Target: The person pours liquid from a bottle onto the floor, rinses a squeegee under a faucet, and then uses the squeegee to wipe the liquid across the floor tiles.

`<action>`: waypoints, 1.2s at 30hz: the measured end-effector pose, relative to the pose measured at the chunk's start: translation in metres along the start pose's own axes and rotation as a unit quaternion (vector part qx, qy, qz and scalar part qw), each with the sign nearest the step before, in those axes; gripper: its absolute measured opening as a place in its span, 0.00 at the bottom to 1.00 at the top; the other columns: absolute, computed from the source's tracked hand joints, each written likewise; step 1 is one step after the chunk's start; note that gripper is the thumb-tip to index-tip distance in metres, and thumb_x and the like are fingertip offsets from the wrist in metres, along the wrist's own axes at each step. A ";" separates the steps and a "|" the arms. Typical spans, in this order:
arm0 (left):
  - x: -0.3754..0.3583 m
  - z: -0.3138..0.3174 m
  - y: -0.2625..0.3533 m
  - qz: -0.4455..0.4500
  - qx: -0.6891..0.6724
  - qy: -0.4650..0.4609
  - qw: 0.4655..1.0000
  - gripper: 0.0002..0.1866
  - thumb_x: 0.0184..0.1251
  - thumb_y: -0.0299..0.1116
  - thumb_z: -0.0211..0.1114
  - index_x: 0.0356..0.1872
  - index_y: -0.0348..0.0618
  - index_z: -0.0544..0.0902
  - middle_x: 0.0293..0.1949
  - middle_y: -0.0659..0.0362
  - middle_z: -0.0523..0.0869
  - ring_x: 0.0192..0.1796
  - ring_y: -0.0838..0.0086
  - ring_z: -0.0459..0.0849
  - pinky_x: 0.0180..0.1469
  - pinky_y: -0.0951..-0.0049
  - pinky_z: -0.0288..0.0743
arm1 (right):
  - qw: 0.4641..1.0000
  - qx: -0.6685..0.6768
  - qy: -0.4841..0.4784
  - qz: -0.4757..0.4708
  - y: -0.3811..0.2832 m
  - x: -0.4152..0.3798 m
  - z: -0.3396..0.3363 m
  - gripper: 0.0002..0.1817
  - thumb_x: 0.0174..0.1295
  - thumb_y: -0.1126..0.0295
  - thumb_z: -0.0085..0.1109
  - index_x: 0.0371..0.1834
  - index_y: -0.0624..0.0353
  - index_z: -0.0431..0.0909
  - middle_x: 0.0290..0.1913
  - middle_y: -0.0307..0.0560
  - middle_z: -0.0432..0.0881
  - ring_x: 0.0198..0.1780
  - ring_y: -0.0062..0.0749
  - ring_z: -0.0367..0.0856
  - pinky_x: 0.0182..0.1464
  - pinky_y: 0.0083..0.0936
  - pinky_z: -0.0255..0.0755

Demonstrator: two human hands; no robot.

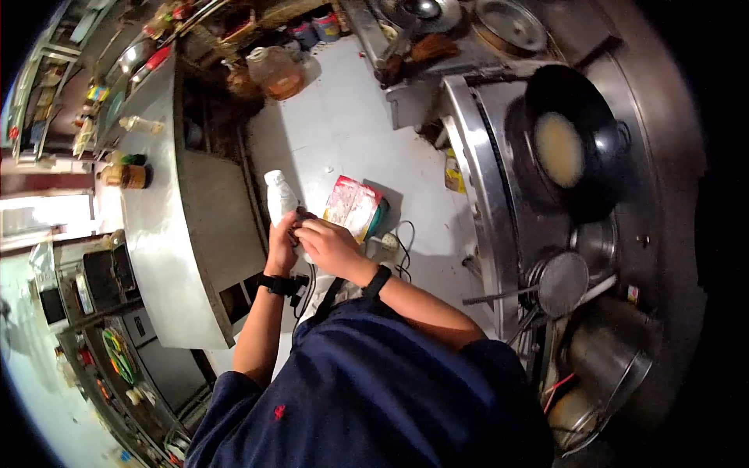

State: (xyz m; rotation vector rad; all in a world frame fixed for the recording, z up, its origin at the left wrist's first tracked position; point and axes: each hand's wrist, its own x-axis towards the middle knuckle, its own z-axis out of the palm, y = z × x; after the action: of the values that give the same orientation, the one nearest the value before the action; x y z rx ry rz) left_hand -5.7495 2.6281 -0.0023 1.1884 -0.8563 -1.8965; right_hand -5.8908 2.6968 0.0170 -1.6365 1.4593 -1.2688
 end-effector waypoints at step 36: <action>0.130 -0.257 0.028 -0.004 0.446 0.105 0.889 0.31 0.59 0.56 0.70 0.31 0.28 0.82 0.23 0.49 0.84 0.27 0.68 0.83 0.31 0.64 0.75 | 0.995 0.002 -0.015 0.098 -0.026 0.125 0.123 0.07 0.67 0.72 0.52 0.41 0.62 0.79 0.40 0.50 0.83 0.40 0.45 0.83 0.42 0.31 0.76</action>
State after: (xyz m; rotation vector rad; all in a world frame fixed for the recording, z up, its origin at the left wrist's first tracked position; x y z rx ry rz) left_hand -5.5454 2.4641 -0.1264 1.8726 -1.6791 -1.3198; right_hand -5.7754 2.5632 0.0279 -1.4619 1.5555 -1.1318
